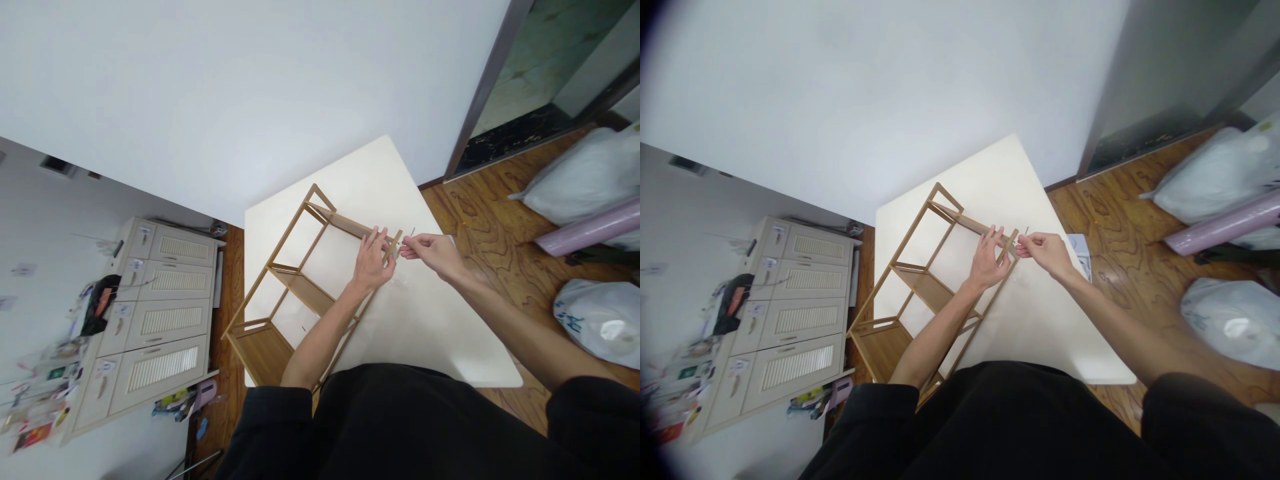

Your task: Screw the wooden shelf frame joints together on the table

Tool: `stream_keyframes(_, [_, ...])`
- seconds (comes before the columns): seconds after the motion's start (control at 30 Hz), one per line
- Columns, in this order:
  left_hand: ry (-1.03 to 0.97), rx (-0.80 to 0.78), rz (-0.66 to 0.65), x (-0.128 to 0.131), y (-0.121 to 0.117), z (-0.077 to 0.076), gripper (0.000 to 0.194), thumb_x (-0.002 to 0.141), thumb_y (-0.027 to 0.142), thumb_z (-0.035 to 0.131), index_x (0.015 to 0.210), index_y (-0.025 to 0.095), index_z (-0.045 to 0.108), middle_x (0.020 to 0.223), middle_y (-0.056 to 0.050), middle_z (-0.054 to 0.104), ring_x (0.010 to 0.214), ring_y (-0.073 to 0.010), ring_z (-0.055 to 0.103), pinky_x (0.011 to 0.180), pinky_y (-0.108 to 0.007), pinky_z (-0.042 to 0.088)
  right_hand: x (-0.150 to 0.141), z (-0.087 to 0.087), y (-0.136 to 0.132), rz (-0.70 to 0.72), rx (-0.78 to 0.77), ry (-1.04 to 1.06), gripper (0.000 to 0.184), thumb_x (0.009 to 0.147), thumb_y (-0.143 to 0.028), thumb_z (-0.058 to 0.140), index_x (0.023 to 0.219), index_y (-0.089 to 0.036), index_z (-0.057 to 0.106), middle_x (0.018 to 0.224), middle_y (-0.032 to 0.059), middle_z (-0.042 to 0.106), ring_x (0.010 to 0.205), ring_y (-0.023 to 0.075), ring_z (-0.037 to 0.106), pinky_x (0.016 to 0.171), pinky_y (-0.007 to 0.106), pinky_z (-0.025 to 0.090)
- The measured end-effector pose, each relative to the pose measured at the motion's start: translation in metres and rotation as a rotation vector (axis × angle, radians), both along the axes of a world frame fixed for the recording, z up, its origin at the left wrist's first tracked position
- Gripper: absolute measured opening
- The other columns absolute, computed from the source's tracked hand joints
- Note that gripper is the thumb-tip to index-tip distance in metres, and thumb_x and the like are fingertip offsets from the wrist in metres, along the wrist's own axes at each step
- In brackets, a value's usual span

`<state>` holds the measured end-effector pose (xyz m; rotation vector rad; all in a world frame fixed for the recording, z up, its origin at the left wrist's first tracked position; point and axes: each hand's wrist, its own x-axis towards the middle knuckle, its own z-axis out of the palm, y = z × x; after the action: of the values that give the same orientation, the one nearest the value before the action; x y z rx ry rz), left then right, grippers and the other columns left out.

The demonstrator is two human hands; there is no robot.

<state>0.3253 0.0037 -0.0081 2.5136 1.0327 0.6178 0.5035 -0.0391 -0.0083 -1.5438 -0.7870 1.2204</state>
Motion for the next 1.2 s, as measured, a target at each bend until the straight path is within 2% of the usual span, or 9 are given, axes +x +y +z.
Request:
stream_keyframes(0.1, [-0.038,-0.011,0.003,0.000,0.001,-0.002,0.056,0.091,0.017,0.052,0.144,0.014,0.035,0.146,-0.017,0.056,0.153,-0.0231,0.033,0.125,-0.053,0.030,0.005,-0.005,0.008,-0.011,-0.128,0.319,0.024,0.083,-0.037,0.081,0.077,-0.015,0.071,0.079,0.0119,0.078,0.066,0.0164,0.073,0.066,0.026,0.063])
stream_keyframes(0.2, [-0.052,-0.003,0.005,0.000,0.002,-0.002,0.052,0.093,0.019,0.052,0.143,0.016,0.038,0.151,-0.016,0.052,0.151,-0.0225,0.036,0.126,-0.051,0.031,0.005,-0.007,0.009,-0.014,-0.148,0.364,0.025,0.081,-0.035,0.083,0.090,-0.016,0.069,0.079,0.0105,0.078,0.067,0.0156,0.074,0.067,0.024,0.062])
stream_keyframes(0.37, [-0.051,0.004,0.025,0.001,0.002,-0.003,0.038,0.095,0.021,0.053,0.133,0.018,0.054,0.148,-0.014,0.055,0.149,-0.0223,0.041,0.124,-0.051,0.035,-0.001,-0.006,0.000,-0.014,0.089,-0.108,0.054,0.085,-0.049,0.076,0.126,-0.022,0.055,0.075,0.0035,0.078,0.066,0.0214,0.074,0.072,0.036,0.062])
stream_keyframes(0.5, [-0.039,-0.006,0.044,0.002,0.001,-0.002,0.040,0.094,0.019,0.056,0.133,0.019,0.057,0.147,-0.012,0.057,0.148,-0.0213,0.042,0.124,-0.051,0.035,-0.006,-0.015,-0.009,-0.016,0.197,-0.489,0.047,0.093,-0.056,0.062,0.124,-0.022,0.059,0.092,0.0093,0.080,0.086,0.0267,0.077,0.083,0.042,0.060])
stream_keyframes(0.6, [-0.040,-0.006,0.050,0.002,0.001,-0.001,0.040,0.093,0.019,0.057,0.132,0.019,0.058,0.147,-0.012,0.058,0.147,-0.0211,0.043,0.124,-0.051,0.035,-0.006,-0.030,-0.014,0.013,0.291,-0.628,0.051,0.094,-0.055,0.060,0.134,-0.021,0.057,0.116,0.0127,0.076,0.101,0.0292,0.075,0.085,0.044,0.060])
stream_keyframes(0.7, [-0.045,-0.007,0.054,0.003,0.000,0.000,0.038,0.093,0.019,0.056,0.131,0.019,0.059,0.146,-0.012,0.058,0.147,-0.0223,0.044,0.123,-0.054,0.035,0.000,-0.044,-0.015,0.080,0.410,-0.743,0.051,0.098,-0.048,0.056,0.142,-0.021,0.054,0.126,0.0135,0.072,0.102,0.0285,0.074,0.091,0.045,0.059])
stream_keyframes(0.9, [-0.078,-0.003,0.064,0.003,0.000,0.001,0.038,0.091,0.018,0.059,0.129,0.018,0.061,0.144,-0.011,0.060,0.145,-0.0220,0.046,0.124,-0.052,0.035,0.024,-0.047,-0.007,0.151,0.530,-0.989,0.036,0.097,-0.041,0.062,0.129,-0.025,0.067,0.131,0.0151,0.068,0.116,0.0306,0.067,0.100,0.049,0.054])
stream_keyframes(1.0, [-0.084,0.000,0.063,0.003,0.000,0.001,0.038,0.091,0.017,0.059,0.128,0.018,0.061,0.143,-0.010,0.061,0.145,-0.0211,0.046,0.124,-0.050,0.034,0.033,-0.046,-0.001,0.207,0.588,-1.003,0.033,0.095,-0.039,0.065,0.124,-0.025,0.070,0.133,0.0138,0.068,0.126,0.0311,0.062,0.105,0.051,0.051])
stream_keyframes(1.2, [-0.058,0.009,0.067,0.003,0.000,-0.001,0.038,0.092,0.019,0.059,0.130,0.019,0.061,0.143,-0.011,0.061,0.145,-0.0207,0.046,0.124,-0.052,0.033,0.026,-0.057,-0.001,0.242,0.515,-0.806,0.033,0.098,-0.049,0.058,0.103,-0.023,0.078,0.109,0.0093,0.078,0.105,0.0281,0.073,0.096,0.043,0.056])
